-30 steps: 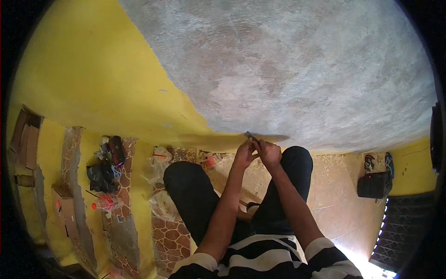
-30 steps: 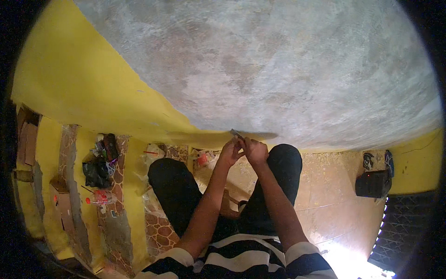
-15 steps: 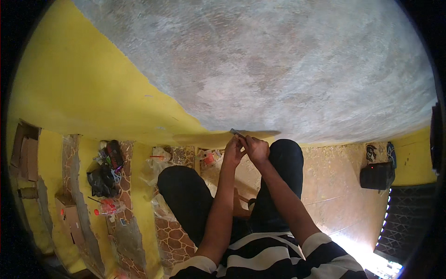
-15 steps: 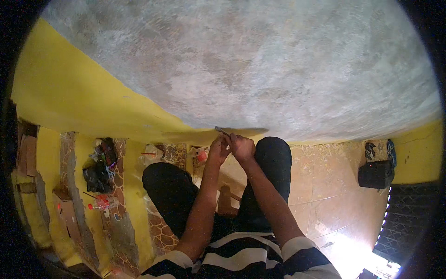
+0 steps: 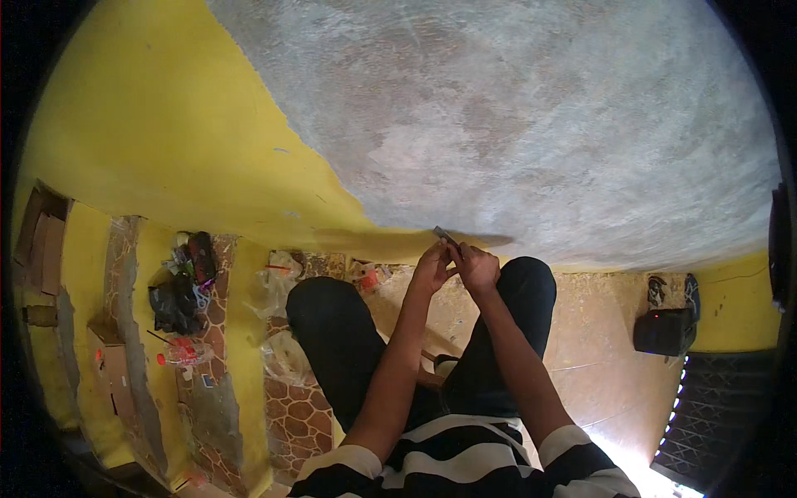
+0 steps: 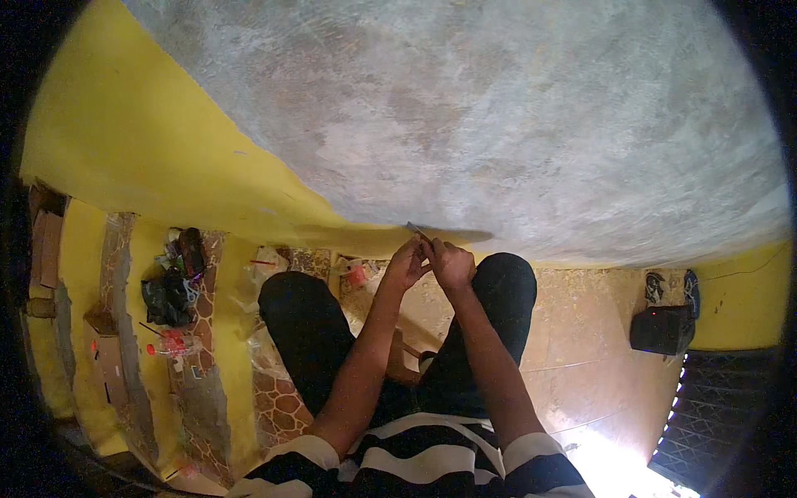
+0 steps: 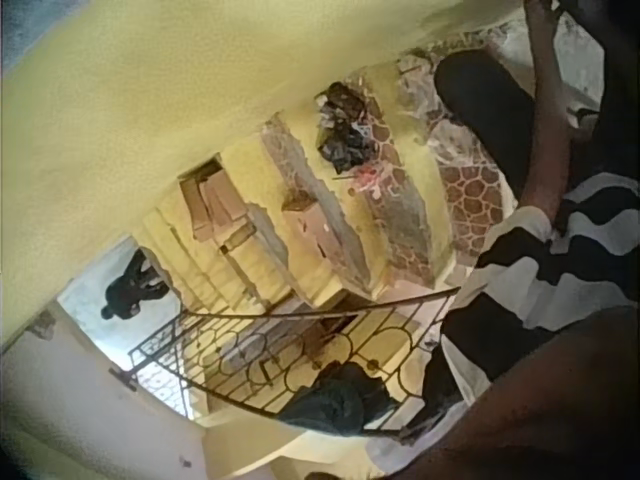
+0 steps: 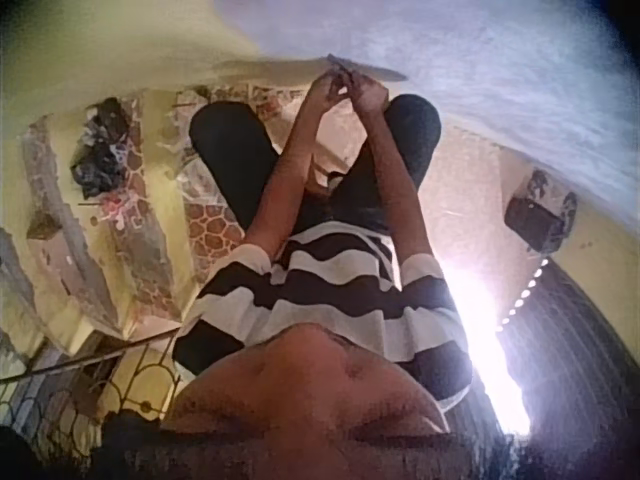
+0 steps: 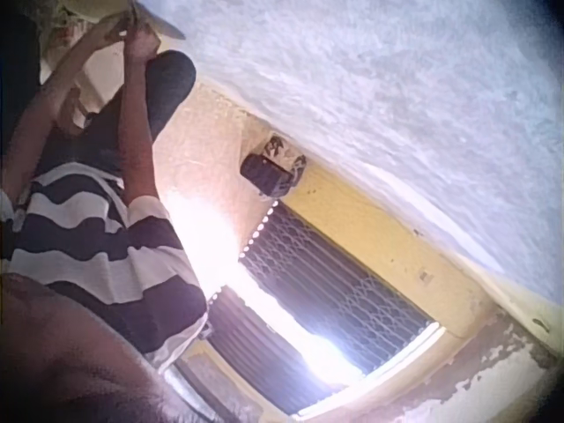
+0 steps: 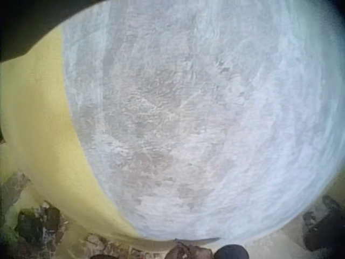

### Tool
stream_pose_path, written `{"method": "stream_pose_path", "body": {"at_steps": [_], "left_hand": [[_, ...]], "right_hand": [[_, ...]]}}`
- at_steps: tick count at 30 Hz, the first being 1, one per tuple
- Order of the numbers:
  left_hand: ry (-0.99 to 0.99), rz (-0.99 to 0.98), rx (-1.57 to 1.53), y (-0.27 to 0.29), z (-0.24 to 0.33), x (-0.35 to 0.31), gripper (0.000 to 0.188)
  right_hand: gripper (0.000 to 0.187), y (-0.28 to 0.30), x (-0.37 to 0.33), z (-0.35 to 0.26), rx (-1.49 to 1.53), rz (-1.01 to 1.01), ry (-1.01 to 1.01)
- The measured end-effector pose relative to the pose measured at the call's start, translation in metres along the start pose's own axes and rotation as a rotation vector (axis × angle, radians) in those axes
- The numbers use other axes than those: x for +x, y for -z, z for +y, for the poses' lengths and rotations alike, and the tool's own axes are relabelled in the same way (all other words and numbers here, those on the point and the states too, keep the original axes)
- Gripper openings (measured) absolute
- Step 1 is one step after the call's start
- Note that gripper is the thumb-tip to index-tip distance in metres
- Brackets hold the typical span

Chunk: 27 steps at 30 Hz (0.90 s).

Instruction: The person scrapes yellow paint or wallpaper from a wall using a putty knife.

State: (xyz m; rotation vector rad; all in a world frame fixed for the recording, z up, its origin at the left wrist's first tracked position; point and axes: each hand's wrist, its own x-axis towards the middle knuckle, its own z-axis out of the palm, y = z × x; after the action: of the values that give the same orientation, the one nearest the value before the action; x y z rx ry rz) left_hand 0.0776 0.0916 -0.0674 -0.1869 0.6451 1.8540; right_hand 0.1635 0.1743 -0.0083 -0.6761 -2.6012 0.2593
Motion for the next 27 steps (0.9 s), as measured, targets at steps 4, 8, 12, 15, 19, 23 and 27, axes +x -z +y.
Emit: {"method": "stream_pose_path", "body": {"at_steps": [4,8,12,15,19,23,27], "left_hand": [[0.066,-0.038,0.03,-0.004,-0.012,0.009,0.018],[0.075,-0.031,0.043,-0.004,-0.014,0.009,0.017],[0.01,-0.041,0.012,0.014,0.004,0.002,0.016],[0.018,0.068,0.079,0.019,0.015,-0.003,0.017],[0.03,0.03,0.056,0.019,0.019,-0.004,0.022],[0.02,0.018,0.052,0.013,0.017,-0.005,0.028],[0.033,0.014,-0.054,0.012,0.006,0.001,0.023]], "right_hand": [[0.027,0.013,-0.006,0.01,-0.021,0.018,-0.036],[0.029,0.011,-0.009,0.01,-0.046,-0.038,-0.072],[0.031,-0.008,-0.002,-0.012,0.011,-0.005,-0.049],[0.028,-0.013,-0.006,-0.024,0.011,-0.04,-0.072],[0.029,-0.018,-0.004,-0.025,-0.017,-0.026,-0.057],[0.03,-0.016,0.001,-0.021,-0.007,-0.001,-0.052],[0.031,-0.004,0.003,-0.013,-0.052,-0.019,-0.004]]}}
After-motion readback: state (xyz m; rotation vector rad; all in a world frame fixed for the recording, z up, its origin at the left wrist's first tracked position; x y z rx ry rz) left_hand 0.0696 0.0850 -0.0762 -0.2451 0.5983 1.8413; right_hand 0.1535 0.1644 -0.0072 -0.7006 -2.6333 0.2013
